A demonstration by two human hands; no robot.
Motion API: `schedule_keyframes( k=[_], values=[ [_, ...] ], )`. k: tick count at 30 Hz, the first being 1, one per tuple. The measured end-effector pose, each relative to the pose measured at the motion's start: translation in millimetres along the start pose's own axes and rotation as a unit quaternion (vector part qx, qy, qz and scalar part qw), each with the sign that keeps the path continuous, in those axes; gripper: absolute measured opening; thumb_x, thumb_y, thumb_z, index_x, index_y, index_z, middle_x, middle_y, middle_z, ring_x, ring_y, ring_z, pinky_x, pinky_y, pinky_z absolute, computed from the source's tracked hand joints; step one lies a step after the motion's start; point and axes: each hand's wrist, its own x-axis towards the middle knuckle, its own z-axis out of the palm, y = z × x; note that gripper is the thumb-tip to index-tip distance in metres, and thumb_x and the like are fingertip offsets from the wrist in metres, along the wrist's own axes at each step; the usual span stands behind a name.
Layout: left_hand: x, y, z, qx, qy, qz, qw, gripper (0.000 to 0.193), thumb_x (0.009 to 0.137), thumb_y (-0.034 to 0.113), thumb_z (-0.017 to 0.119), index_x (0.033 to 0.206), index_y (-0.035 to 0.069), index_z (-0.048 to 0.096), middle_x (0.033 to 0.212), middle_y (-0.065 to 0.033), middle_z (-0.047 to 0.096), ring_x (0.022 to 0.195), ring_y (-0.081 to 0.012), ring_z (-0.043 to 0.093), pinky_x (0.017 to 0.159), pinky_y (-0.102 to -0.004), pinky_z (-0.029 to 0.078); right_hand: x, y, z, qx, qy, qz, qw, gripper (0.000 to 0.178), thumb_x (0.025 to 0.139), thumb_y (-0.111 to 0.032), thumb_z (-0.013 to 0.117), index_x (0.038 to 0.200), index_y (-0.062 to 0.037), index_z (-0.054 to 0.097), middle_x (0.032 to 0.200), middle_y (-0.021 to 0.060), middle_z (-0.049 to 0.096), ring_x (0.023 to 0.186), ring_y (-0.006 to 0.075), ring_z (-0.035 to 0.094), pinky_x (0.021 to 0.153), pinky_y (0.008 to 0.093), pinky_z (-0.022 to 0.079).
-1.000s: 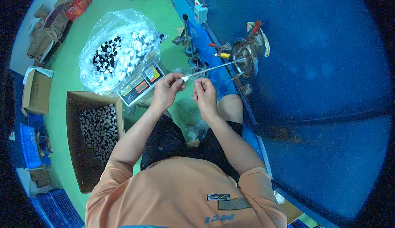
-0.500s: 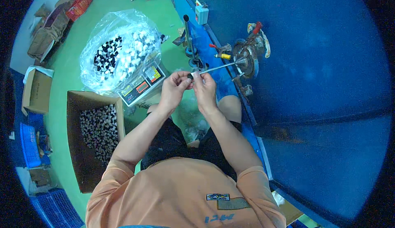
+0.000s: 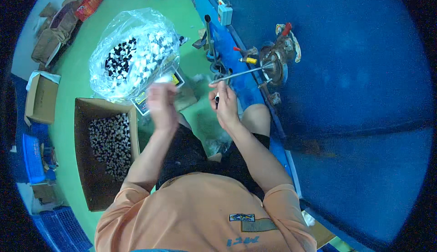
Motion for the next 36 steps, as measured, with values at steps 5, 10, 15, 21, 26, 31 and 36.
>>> schedule_keyframes(
  k=[5, 10, 15, 21, 26, 31, 36],
  values=[
    [-4.0, 14.4, -33.6, 0.028, 0.060, -0.029, 0.997, 0.027, 0.098, 0.021, 0.057, 0.118, 0.004, 0.055, 0.097, -0.0086, 0.065, 0.082, -0.0139, 0.060, 0.077, -0.0271, 0.049, -13.6, -1.7, 3.0, 0.046, -0.025, 0.043, 0.998, 0.039, 0.107, -0.037, 0.036, 0.111, -0.0050, 0.058, 0.077, 0.0047, 0.062, 0.053, 0.0067, 0.044, 0.046, 0.0194, 0.033],
    [-44.6, -17.5, 8.7, 0.154, -0.171, -0.138, 0.963, 0.036, 0.090, 0.004, 0.063, 0.122, -0.003, 0.050, 0.101, -0.0102, 0.063, 0.082, -0.0145, 0.059, 0.077, -0.0273, 0.050, -7.6, 11.4, 12.1, -0.029, -0.028, -0.008, 0.999, 0.042, 0.107, -0.039, 0.035, 0.119, -0.0038, 0.055, 0.088, 0.0085, 0.067, 0.063, 0.0089, 0.053, 0.051, 0.0199, 0.041],
    [-42.2, -35.4, 17.4, 0.170, -0.119, -0.168, 0.964, 0.035, 0.088, -0.001, 0.062, 0.121, -0.003, 0.050, 0.099, -0.0101, 0.063, 0.082, -0.0141, 0.059, 0.076, -0.0260, 0.050, -3.2, 29.1, 12.0, -0.108, 0.035, -0.094, 0.989, 0.041, 0.107, -0.038, 0.034, 0.118, -0.0029, 0.053, 0.097, 0.0120, 0.069, 0.072, 0.0124, 0.060, 0.060, 0.0207, 0.049],
    [-38.1, -43.0, 20.8, 0.130, -0.138, -0.199, 0.962, 0.036, 0.087, -0.008, 0.058, 0.122, -0.001, 0.050, 0.098, -0.0085, 0.062, 0.081, -0.0132, 0.058, 0.076, -0.0233, 0.049, 6.0, 41.5, 8.8, -0.123, 0.063, -0.154, 0.978, 0.036, 0.108, -0.034, 0.033, 0.115, -0.0032, 0.051, 0.101, 0.0113, 0.068, 0.068, 0.0117, 0.056, 0.058, 0.0220, 0.046],
    [-19.5, -45.2, 15.3, 0.076, -0.149, -0.190, 0.967, 0.041, 0.086, -0.011, 0.057, 0.125, 0.000, 0.049, 0.100, -0.0084, 0.062, 0.082, -0.0118, 0.058, 0.075, -0.0216, 0.047, 0.1, 30.1, 6.1, -0.085, 0.079, -0.097, 0.988, 0.033, 0.107, -0.032, 0.035, 0.114, -0.0033, 0.051, 0.100, 0.0104, 0.067, 0.059, 0.0087, 0.051, 0.050, 0.0214, 0.041],
    [-10.6, -45.8, 17.3, 0.083, -0.170, -0.139, 0.972, 0.044, 0.086, -0.013, 0.055, 0.127, 0.002, 0.049, 0.102, -0.0086, 0.063, 0.084, -0.0116, 0.059, 0.076, -0.0218, 0.047, -5.8, 16.8, 0.6, -0.096, 0.092, -0.067, 0.989, 0.034, 0.107, -0.032, 0.037, 0.116, -0.0018, 0.052, 0.099, 0.0113, 0.066, 0.056, 0.0074, 0.048, 0.048, 0.0202, 0.039],
    [-7.5, -45.1, 21.0, 0.083, -0.175, -0.122, 0.973, 0.045, 0.087, -0.013, 0.053, 0.128, 0.002, 0.048, 0.101, -0.0088, 0.063, 0.084, -0.0124, 0.058, 0.078, -0.0230, 0.048, -6.4, 15.9, -4.0, -0.091, 0.088, -0.077, 0.989, 0.032, 0.107, -0.031, 0.039, 0.115, -0.0025, 0.052, 0.096, 0.0087, 0.066, 0.052, 0.0066, 0.045, 0.045, 0.0212, 0.037]
  ],
)
